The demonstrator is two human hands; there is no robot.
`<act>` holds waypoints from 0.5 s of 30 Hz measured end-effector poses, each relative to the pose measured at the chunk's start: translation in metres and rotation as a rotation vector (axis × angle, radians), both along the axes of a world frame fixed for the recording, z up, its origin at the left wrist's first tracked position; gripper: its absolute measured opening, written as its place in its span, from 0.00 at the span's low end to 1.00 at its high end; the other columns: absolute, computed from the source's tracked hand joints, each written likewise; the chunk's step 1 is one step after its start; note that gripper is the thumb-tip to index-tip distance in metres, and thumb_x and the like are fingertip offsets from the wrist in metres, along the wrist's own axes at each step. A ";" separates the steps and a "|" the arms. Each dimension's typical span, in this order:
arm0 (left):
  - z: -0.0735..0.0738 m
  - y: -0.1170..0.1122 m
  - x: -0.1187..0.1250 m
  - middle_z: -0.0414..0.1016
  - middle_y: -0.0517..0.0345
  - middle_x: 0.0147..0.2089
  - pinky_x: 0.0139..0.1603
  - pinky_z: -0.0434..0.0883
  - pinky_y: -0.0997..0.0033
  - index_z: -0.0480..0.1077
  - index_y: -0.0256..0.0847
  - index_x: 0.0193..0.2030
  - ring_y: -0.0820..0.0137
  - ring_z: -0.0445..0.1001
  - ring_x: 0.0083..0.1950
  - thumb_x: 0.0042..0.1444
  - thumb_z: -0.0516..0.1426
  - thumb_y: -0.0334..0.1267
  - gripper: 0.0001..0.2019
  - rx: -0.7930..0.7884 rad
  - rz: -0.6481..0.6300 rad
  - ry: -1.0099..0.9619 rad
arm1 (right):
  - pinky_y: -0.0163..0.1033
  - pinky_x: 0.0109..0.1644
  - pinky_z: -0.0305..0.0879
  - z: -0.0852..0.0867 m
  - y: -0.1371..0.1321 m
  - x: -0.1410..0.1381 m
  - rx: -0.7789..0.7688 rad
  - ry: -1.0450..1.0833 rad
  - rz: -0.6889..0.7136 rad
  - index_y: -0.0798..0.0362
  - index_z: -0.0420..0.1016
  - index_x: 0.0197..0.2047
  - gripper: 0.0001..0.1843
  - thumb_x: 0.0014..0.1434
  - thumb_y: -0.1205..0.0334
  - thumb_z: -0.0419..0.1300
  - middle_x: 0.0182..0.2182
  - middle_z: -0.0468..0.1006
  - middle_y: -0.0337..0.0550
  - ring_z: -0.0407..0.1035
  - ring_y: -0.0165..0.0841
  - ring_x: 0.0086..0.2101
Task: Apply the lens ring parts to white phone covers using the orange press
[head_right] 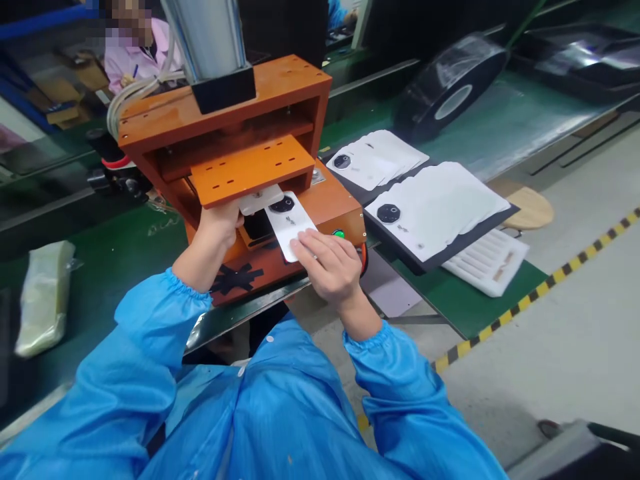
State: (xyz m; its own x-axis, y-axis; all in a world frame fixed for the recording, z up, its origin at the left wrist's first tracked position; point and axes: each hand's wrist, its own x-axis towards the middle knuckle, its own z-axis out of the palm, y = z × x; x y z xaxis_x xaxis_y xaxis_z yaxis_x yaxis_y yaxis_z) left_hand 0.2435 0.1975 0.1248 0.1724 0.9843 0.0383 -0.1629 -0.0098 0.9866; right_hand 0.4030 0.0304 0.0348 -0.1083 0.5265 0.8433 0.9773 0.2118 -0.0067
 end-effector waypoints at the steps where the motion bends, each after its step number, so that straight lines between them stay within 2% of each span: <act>1: 0.000 0.001 0.001 0.78 0.57 0.34 0.32 0.67 0.77 0.70 0.41 0.37 0.68 0.79 0.39 0.52 0.67 0.33 0.09 -0.025 0.004 0.007 | 0.44 0.55 0.74 -0.001 0.008 0.001 -0.059 0.012 -0.006 0.43 0.87 0.54 0.17 0.74 0.67 0.57 0.51 0.89 0.45 0.83 0.39 0.54; 5: 0.003 -0.001 0.003 0.75 0.58 0.30 0.31 0.62 0.77 0.70 0.39 0.35 0.72 0.75 0.31 0.62 0.61 0.31 0.05 -0.196 0.015 0.118 | 0.50 0.59 0.76 -0.002 0.030 0.006 -0.128 0.069 0.046 0.45 0.86 0.56 0.18 0.77 0.63 0.54 0.52 0.88 0.48 0.82 0.42 0.57; 8: 0.004 -0.018 -0.010 0.75 0.57 0.30 0.29 0.60 0.77 0.71 0.37 0.35 0.75 0.71 0.27 0.65 0.59 0.32 0.06 -0.251 -0.022 0.113 | 0.55 0.62 0.77 -0.002 0.038 0.006 -0.168 0.097 0.088 0.47 0.86 0.57 0.21 0.77 0.63 0.51 0.53 0.88 0.50 0.81 0.44 0.58; 11: 0.003 -0.059 -0.043 0.80 0.55 0.34 0.30 0.66 0.75 0.76 0.37 0.39 0.72 0.76 0.30 0.60 0.65 0.37 0.06 -0.189 -0.200 0.055 | 0.57 0.66 0.76 0.001 0.044 0.003 -0.175 0.138 0.188 0.51 0.84 0.59 0.21 0.77 0.65 0.51 0.56 0.86 0.54 0.79 0.46 0.61; 13: -0.002 -0.091 -0.077 0.80 0.55 0.31 0.26 0.66 0.75 0.78 0.37 0.39 0.71 0.75 0.27 0.55 0.68 0.42 0.11 -0.271 -0.338 0.085 | 0.56 0.69 0.75 0.007 0.050 -0.001 -0.224 0.146 0.253 0.52 0.83 0.61 0.20 0.77 0.66 0.52 0.59 0.84 0.55 0.77 0.46 0.63; 15: -0.010 -0.120 -0.118 0.80 0.54 0.29 0.23 0.66 0.75 0.79 0.37 0.40 0.70 0.74 0.24 0.52 0.69 0.47 0.16 -0.375 -0.381 0.159 | 0.54 0.70 0.74 0.018 0.057 -0.004 -0.349 0.135 0.266 0.50 0.82 0.62 0.20 0.77 0.66 0.53 0.63 0.82 0.54 0.75 0.45 0.65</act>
